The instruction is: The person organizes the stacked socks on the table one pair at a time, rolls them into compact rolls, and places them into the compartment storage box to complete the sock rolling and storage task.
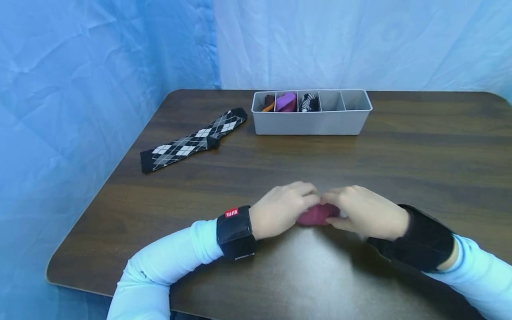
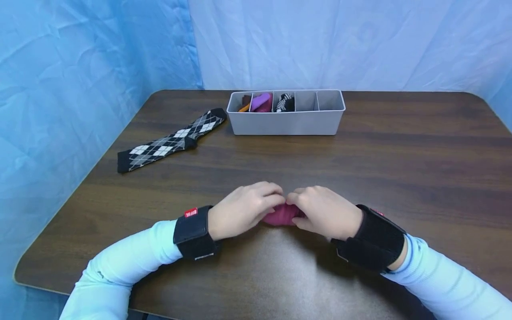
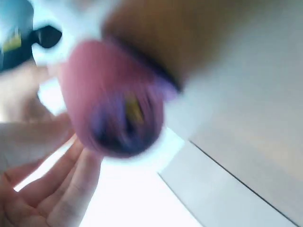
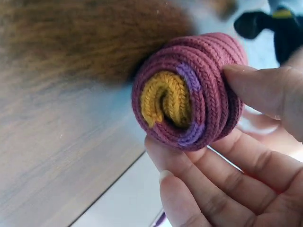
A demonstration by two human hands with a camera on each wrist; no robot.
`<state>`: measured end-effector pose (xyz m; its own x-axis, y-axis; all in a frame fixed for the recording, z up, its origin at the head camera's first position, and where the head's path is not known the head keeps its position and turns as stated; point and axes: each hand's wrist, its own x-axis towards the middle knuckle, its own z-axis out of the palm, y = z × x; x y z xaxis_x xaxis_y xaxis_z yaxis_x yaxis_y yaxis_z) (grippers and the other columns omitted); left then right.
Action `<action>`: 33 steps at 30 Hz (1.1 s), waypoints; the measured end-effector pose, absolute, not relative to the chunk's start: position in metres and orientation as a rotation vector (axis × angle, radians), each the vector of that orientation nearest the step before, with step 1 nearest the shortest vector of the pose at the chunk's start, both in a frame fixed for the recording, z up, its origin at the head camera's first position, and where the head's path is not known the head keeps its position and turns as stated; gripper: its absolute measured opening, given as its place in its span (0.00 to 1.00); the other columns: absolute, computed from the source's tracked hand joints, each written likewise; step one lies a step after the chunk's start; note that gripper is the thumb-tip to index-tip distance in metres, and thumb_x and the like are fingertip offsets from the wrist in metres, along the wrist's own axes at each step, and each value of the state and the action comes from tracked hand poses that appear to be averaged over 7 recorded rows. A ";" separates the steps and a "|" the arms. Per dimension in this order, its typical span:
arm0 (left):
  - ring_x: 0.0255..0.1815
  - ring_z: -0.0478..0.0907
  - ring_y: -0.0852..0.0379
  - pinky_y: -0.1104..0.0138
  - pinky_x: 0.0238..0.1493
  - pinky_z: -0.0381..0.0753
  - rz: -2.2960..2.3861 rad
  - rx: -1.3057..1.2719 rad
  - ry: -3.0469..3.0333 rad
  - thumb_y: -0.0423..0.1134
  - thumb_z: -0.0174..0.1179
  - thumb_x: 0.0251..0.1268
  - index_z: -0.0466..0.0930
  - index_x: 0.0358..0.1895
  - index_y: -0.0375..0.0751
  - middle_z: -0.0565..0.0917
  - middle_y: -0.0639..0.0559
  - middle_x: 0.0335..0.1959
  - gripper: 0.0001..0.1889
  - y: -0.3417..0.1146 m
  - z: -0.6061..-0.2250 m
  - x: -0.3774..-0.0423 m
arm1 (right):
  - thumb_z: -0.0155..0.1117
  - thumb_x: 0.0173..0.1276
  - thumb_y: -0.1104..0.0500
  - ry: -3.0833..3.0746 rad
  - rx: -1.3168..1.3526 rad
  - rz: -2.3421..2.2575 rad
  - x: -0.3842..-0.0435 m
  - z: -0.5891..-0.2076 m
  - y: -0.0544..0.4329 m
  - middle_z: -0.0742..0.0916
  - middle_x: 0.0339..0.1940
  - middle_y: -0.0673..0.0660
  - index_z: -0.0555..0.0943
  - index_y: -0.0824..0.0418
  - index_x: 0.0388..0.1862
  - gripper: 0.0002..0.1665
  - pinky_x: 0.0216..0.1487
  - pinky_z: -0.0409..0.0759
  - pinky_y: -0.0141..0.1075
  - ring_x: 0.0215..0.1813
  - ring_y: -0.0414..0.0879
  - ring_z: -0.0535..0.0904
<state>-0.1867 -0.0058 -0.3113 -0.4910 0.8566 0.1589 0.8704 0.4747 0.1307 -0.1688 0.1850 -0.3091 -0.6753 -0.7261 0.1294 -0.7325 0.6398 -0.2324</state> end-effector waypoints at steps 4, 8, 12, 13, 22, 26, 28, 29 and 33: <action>0.47 0.71 0.62 0.75 0.45 0.72 0.002 -1.569 -2.448 0.38 0.55 0.54 0.73 0.45 0.44 0.76 0.54 0.43 0.13 -0.003 -0.314 -0.168 | 0.66 0.47 0.60 -2.854 1.265 0.446 -0.172 -0.305 0.187 0.79 0.23 0.43 0.77 0.56 0.30 0.10 0.26 0.70 0.24 0.24 0.32 0.70; 0.43 0.73 0.62 0.76 0.40 0.74 0.200 -1.526 -2.427 0.39 0.54 0.55 0.73 0.45 0.44 0.77 0.54 0.41 0.13 0.006 -0.312 -0.164 | 0.65 0.48 0.60 -2.895 1.282 0.502 -0.178 -0.302 0.192 0.79 0.24 0.43 0.78 0.56 0.32 0.09 0.29 0.72 0.26 0.25 0.31 0.69; 0.34 0.73 0.62 0.77 0.32 0.72 0.234 -1.520 -2.435 0.42 0.54 0.55 0.71 0.44 0.43 0.78 0.55 0.34 0.13 0.016 -0.310 -0.166 | 0.63 0.51 0.61 -2.943 1.328 0.612 -0.187 -0.301 0.198 0.79 0.25 0.42 0.78 0.55 0.31 0.07 0.30 0.73 0.28 0.26 0.31 0.69; 0.33 0.73 0.62 0.77 0.31 0.72 0.252 -1.516 -2.439 0.43 0.54 0.55 0.71 0.44 0.44 0.78 0.55 0.33 0.13 0.019 -0.309 -0.167 | 0.62 0.51 0.61 -2.952 1.342 0.638 -0.189 -0.301 0.199 0.79 0.24 0.42 0.78 0.54 0.31 0.07 0.31 0.73 0.28 0.26 0.31 0.69; 0.29 0.73 0.62 0.75 0.30 0.74 0.288 -1.539 -2.605 0.39 0.57 0.53 0.73 0.41 0.44 0.78 0.55 0.29 0.12 0.028 -0.305 -0.179 | 0.58 0.56 0.59 -3.026 1.466 0.843 -0.210 -0.305 0.203 0.80 0.27 0.43 0.79 0.53 0.31 0.04 0.36 0.75 0.30 0.32 0.33 0.74; 0.28 0.74 0.62 0.74 0.29 0.75 0.234 -1.515 -2.631 0.36 0.56 0.53 0.71 0.38 0.41 0.77 0.55 0.27 0.09 0.032 -0.307 -0.185 | 0.58 0.56 0.59 -3.066 1.510 0.968 -0.221 -0.309 0.208 0.80 0.27 0.44 0.78 0.54 0.32 0.04 0.35 0.75 0.30 0.31 0.34 0.74; 0.28 0.74 0.62 0.74 0.30 0.75 0.218 -1.502 -2.640 0.36 0.56 0.52 0.71 0.38 0.41 0.77 0.55 0.27 0.10 0.034 -0.309 -0.188 | 0.57 0.57 0.58 -3.066 1.537 1.004 -0.225 -0.312 0.210 0.80 0.27 0.45 0.78 0.54 0.31 0.04 0.35 0.75 0.30 0.30 0.34 0.74; 0.28 0.75 0.62 0.73 0.31 0.75 0.221 -1.501 -2.636 0.36 0.56 0.52 0.71 0.38 0.41 0.77 0.55 0.27 0.10 0.035 -0.310 -0.189 | 0.57 0.57 0.58 -3.068 1.542 1.016 -0.226 -0.312 0.211 0.80 0.27 0.45 0.78 0.54 0.31 0.04 0.35 0.75 0.30 0.30 0.34 0.74; 0.27 0.75 0.63 0.75 0.31 0.75 0.226 -1.514 -2.677 0.37 0.58 0.51 0.71 0.40 0.41 0.78 0.55 0.27 0.12 0.037 -0.313 -0.194 | 0.58 0.56 0.57 -3.102 1.519 1.044 -0.231 -0.308 0.213 0.82 0.30 0.46 0.78 0.56 0.35 0.08 0.37 0.75 0.30 0.33 0.35 0.76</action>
